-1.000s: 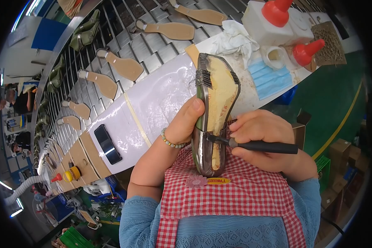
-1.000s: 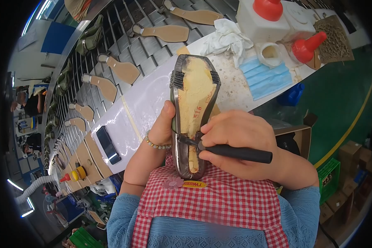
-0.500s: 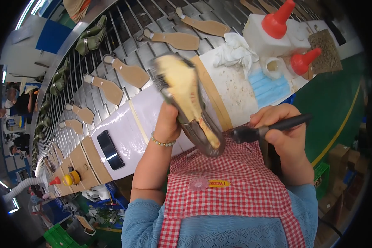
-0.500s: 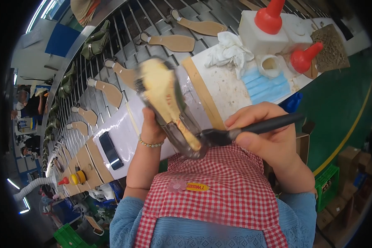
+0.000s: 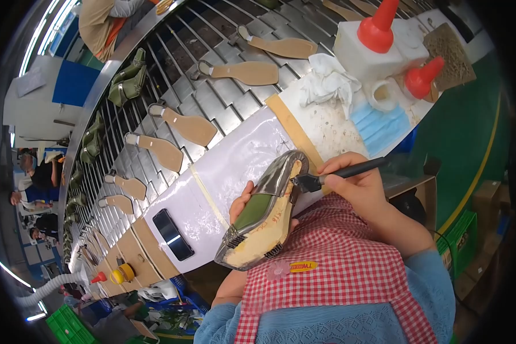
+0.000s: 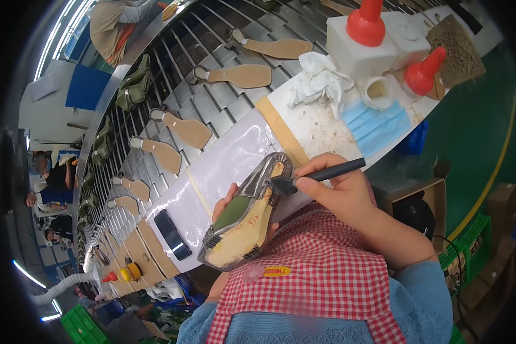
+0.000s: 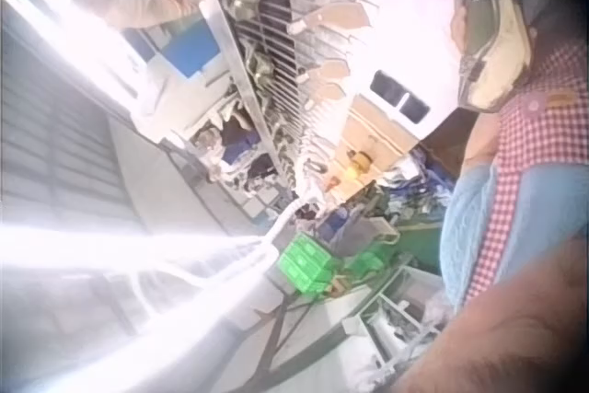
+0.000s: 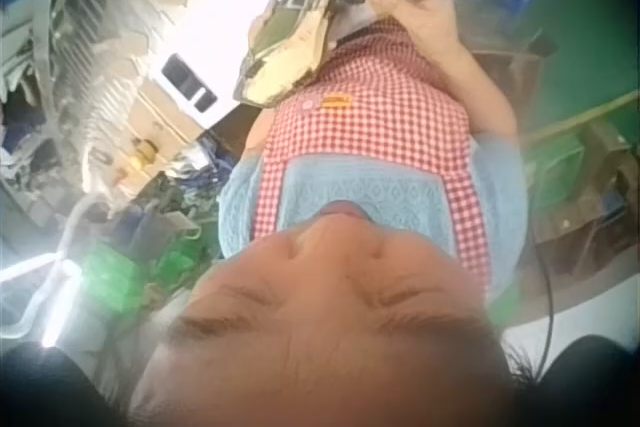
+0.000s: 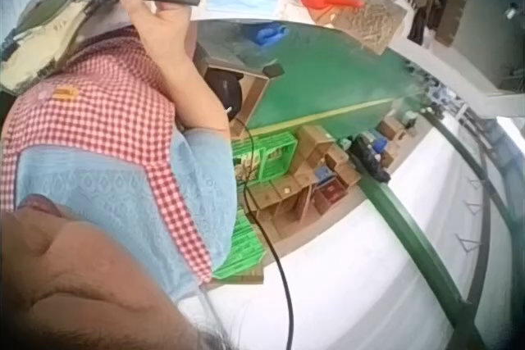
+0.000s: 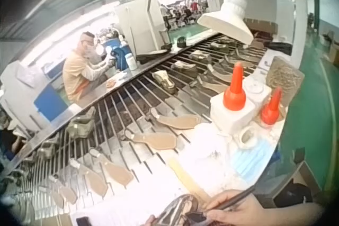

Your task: Apply adhesive or coating to the perimeter of shoe soles and uppers using a brush.

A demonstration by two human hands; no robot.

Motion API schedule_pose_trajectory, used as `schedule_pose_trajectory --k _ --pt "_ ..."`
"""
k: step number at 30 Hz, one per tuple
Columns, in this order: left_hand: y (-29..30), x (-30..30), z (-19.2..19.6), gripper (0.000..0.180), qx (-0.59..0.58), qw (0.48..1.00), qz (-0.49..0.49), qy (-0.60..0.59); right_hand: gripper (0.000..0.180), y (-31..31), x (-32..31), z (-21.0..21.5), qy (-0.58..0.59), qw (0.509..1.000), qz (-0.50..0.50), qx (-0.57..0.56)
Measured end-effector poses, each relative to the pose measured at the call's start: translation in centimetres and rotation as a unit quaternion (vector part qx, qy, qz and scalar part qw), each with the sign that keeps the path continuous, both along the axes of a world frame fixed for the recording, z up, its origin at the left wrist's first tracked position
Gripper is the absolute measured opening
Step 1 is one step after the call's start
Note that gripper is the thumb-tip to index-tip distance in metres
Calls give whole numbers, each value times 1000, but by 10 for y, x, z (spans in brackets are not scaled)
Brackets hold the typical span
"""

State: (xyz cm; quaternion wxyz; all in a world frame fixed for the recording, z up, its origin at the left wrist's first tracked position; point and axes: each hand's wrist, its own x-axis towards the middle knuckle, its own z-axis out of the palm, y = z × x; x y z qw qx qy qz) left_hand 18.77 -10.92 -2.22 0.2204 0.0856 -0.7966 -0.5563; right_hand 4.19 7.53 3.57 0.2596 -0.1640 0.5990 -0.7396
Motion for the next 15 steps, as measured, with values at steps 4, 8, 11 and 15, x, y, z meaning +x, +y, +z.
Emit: schedule_pose_trajectory --k 4,8,11,15 --pt "1 0 16 88 61 996 17 -61 15 -9 7 -14 -25 1000 19 -3" --pt "-2 7 8 90 55 997 25 -46 14 -17 10 -12 -69 997 33 9" --pt "-7 13 6 111 -44 995 -27 -82 13 -21 12 -15 -128 992 5 10" --pt "-3 15 11 86 7 997 5 -74 13 -22 15 -16 48 993 -66 80"
